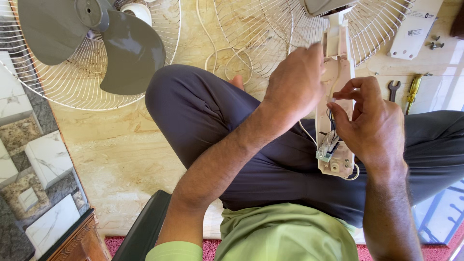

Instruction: The person sits on the floor and works on the internal wiring of an electric fan's control box. They use a screwdriver to connect wires to a switch module, then wipe the fan's plastic housing with a cloth before continuing to adjust the wiring.

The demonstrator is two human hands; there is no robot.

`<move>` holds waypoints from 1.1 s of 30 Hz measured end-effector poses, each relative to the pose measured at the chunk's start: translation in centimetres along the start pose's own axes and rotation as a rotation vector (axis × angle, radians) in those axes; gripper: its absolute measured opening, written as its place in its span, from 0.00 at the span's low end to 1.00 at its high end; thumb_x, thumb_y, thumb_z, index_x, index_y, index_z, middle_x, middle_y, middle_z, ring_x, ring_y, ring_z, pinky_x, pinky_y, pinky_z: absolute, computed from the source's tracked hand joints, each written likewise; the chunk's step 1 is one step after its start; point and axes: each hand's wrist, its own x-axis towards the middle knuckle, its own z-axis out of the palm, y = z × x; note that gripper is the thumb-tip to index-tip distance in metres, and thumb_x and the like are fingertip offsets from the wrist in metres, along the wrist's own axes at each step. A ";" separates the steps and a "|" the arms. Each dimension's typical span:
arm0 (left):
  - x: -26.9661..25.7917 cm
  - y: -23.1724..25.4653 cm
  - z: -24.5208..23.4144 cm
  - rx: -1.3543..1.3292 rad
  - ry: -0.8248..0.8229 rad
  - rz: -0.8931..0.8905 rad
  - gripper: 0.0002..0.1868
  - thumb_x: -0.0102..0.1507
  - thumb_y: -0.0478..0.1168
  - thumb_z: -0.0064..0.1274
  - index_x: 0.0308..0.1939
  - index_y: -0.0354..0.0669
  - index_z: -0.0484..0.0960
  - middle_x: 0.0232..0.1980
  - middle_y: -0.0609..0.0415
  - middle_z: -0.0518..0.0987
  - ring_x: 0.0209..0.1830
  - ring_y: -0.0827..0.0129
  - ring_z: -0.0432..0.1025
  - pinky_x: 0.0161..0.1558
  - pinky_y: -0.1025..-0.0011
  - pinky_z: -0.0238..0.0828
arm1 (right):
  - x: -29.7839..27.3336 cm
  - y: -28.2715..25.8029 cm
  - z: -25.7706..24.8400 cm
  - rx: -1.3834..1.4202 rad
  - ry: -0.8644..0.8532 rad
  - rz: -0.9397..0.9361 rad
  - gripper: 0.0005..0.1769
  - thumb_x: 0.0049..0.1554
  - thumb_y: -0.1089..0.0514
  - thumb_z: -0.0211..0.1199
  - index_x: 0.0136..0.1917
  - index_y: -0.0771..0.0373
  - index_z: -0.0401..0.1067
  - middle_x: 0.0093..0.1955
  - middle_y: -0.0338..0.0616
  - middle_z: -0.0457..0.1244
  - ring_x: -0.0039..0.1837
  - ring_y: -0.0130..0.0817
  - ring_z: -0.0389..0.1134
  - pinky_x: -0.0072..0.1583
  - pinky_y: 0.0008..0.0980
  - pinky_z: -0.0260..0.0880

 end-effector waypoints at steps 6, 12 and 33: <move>-0.6 1.7 -1.4 -0.106 -0.449 -0.200 0.08 0.64 0.38 0.55 0.39 0.36 0.83 0.27 0.48 0.84 0.20 0.68 0.81 0.24 0.70 0.80 | -0.3 -0.4 0.7 0.096 0.054 0.038 0.22 0.58 0.64 0.75 0.58 0.64 0.65 0.44 0.41 0.71 0.29 0.20 0.59 0.32 0.25 0.59; 0.1 2.3 -1.5 -0.236 -0.564 -0.288 0.11 0.65 0.40 0.51 0.37 0.35 0.83 0.24 0.54 0.85 0.12 0.70 0.76 0.17 0.70 0.74 | 0.1 -0.8 0.6 0.202 0.112 -0.002 0.19 0.58 0.68 0.71 0.58 0.64 0.66 0.47 0.41 0.71 0.30 0.17 0.60 0.33 0.22 0.60; 0.9 1.5 -0.6 -0.452 -0.591 -0.434 0.14 0.64 0.36 0.45 0.51 0.34 0.79 0.28 0.54 0.81 0.12 0.73 0.69 0.15 0.72 0.63 | 0.0 3.1 1.5 -0.244 0.175 -0.176 0.18 0.52 0.58 0.78 0.57 0.53 0.83 0.79 0.43 0.59 0.76 0.48 0.52 0.71 0.55 0.57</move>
